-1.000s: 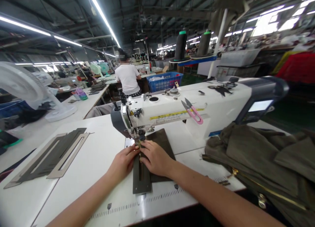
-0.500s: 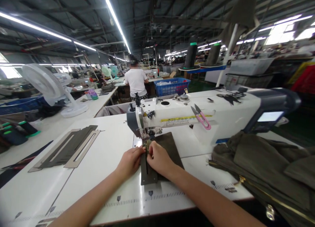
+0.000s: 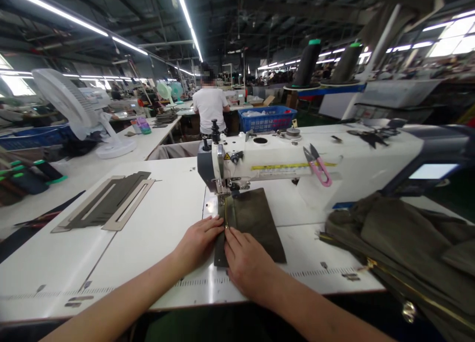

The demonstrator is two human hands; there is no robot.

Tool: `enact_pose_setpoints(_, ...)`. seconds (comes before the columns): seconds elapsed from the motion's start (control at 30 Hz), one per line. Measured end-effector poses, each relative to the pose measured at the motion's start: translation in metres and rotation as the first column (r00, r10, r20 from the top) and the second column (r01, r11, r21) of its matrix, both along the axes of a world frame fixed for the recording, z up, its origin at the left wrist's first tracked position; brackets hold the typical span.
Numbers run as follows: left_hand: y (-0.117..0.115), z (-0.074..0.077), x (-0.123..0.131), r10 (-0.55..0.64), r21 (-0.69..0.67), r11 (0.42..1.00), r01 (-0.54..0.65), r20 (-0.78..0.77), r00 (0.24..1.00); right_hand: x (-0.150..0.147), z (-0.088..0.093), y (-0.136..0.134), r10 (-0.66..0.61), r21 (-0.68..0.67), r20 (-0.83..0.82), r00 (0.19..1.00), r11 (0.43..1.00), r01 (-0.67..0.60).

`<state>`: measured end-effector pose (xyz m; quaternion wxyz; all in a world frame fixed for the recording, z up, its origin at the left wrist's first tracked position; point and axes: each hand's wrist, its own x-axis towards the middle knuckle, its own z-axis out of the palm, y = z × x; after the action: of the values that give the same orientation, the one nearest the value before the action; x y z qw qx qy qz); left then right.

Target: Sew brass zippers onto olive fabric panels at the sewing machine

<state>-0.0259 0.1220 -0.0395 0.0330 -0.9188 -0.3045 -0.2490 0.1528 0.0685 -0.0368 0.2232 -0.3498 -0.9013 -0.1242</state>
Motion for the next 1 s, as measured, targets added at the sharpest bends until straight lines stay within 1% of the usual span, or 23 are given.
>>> enact_pose_setpoints(0.1, -0.001, -0.002, 0.002, 0.016, 0.006, 1.000, -0.016, 0.002, 1.000, -0.001, -0.012, 0.006, 0.005, 0.136, -0.037, 0.999, 0.991, 0.000)
enact_pose_setpoints(0.17, -0.001, -0.002, 0.003, 0.022, 0.010, 1.000, -0.022, -0.012, 1.000, -0.001, -0.018, 0.006, 0.010, 0.166, -0.086, 0.996, 0.986, 0.005)
enact_pose_setpoints(0.3, -0.002, -0.001, 0.006, 0.020, 0.024, 1.000, -0.019, -0.041, 0.999, -0.001, -0.020, 0.002, 0.001, 0.154, -0.145, 0.989, 0.988, 0.022)
enact_pose_setpoints(0.47, 0.000, 0.002, 0.006, 0.013, 0.037, 0.999, -0.011, -0.046, 0.999, -0.001, -0.018, 0.003, 0.007, 0.129, -0.144, 0.990, 0.992, 0.012)
enact_pose_setpoints(0.6, 0.004, 0.007, 0.005, 0.010, 0.012, 1.000, -0.009, -0.074, 0.997, -0.001, -0.016, 0.008, 0.010, 0.091, -0.155, 0.988, 0.996, 0.004)
enact_pose_setpoints(0.73, 0.010, 0.010, 0.005, 0.002, -0.009, 1.000, -0.002, -0.098, 0.995, -0.001, -0.016, 0.015, -0.001, 0.082, -0.154, 0.988, 0.997, 0.014)
enact_pose_setpoints(1.0, 0.031, 0.008, 0.005, -0.035, 0.005, 0.999, 0.035, -0.037, 0.999, -0.001, -0.019, 0.035, -0.011, 0.063, -0.154, 0.988, 0.998, 0.021)
